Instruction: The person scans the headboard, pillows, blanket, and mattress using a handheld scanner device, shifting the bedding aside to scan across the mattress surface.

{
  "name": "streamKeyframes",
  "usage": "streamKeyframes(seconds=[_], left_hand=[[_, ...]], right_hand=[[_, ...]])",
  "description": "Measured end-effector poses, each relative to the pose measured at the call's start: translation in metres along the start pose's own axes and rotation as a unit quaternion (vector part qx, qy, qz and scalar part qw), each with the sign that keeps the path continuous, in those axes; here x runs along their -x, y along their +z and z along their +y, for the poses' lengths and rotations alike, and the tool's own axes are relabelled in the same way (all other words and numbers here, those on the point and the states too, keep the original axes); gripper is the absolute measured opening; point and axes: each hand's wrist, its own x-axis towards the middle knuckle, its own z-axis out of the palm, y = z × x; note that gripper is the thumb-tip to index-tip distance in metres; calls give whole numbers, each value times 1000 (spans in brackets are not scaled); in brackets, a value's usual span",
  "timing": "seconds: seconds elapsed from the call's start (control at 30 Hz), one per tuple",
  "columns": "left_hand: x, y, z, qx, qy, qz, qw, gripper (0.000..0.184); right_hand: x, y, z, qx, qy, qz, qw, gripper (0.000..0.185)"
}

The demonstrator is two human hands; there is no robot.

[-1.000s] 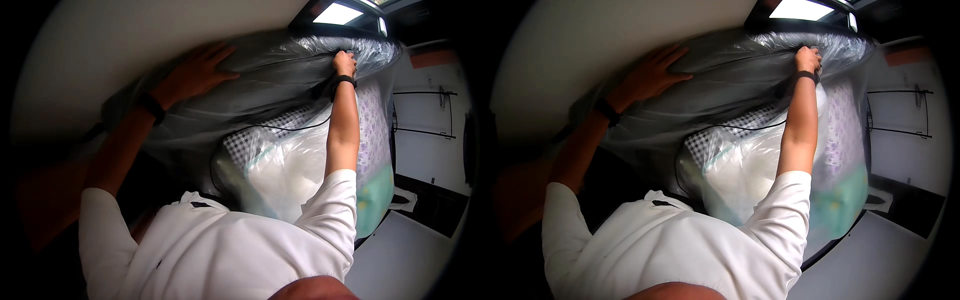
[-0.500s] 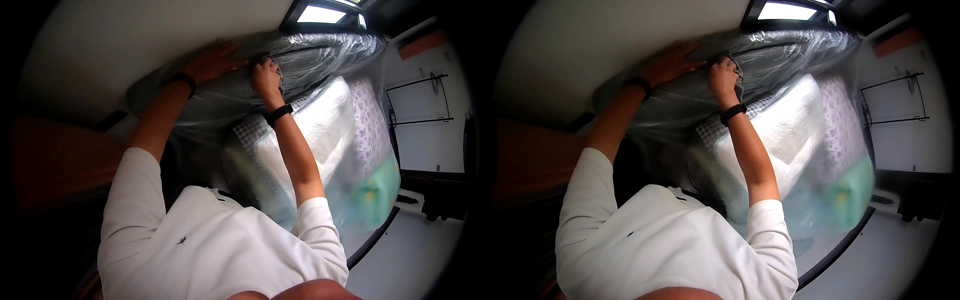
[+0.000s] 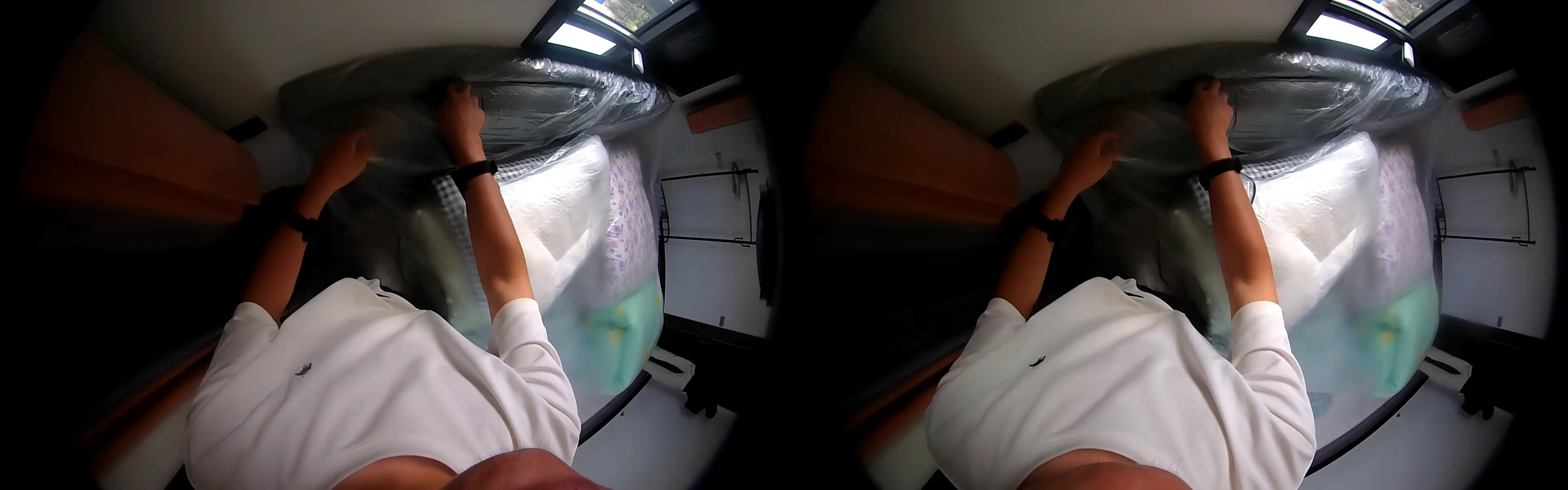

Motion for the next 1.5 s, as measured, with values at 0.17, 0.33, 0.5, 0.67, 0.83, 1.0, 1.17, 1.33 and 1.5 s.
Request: streamKeyframes(seconds=[0.17, 0.33, 0.5, 0.67, 0.83, 1.0, 1.17, 1.33, 1.5], left_hand=[[23, -2, -42, 102, -76, 27, 992, 48], [-27, 27, 2, 166, 38, -4, 985, 61], [-78, 106, 5, 213, 124, 55, 968, 61], [-18, 96, -77, -3, 136, 103, 985, 53], [56, 6, -112, 9, -140, 49, 989, 43], [51, 11, -120, 40, -89, 142, 985, 37], [12, 7, -77, -15, 71, 174, 982, 38], [15, -5, -104, -46, -27, 92, 994, 59], [37, -27, -105, -47, -179, 8, 983, 63]], right_hand=[[27, 27, -73, -19, -112, 76, 991, 25], [40, 1, -64, -93, -45, -12, 995, 32], [28, 1, -27, -42, -44, 17, 998, 39], [38, 21, -76, -58, -152, 8, 987, 29], [66, 49, -164, -70, -175, 34, 982, 25], [67, 22, -149, -118, -110, -69, 984, 32], [53, 28, -88, -75, -66, 5, 995, 18], [48, 33, -114, -22, -15, 48, 998, 25], [75, 34, -205, 1, -175, -86, 981, 31]])
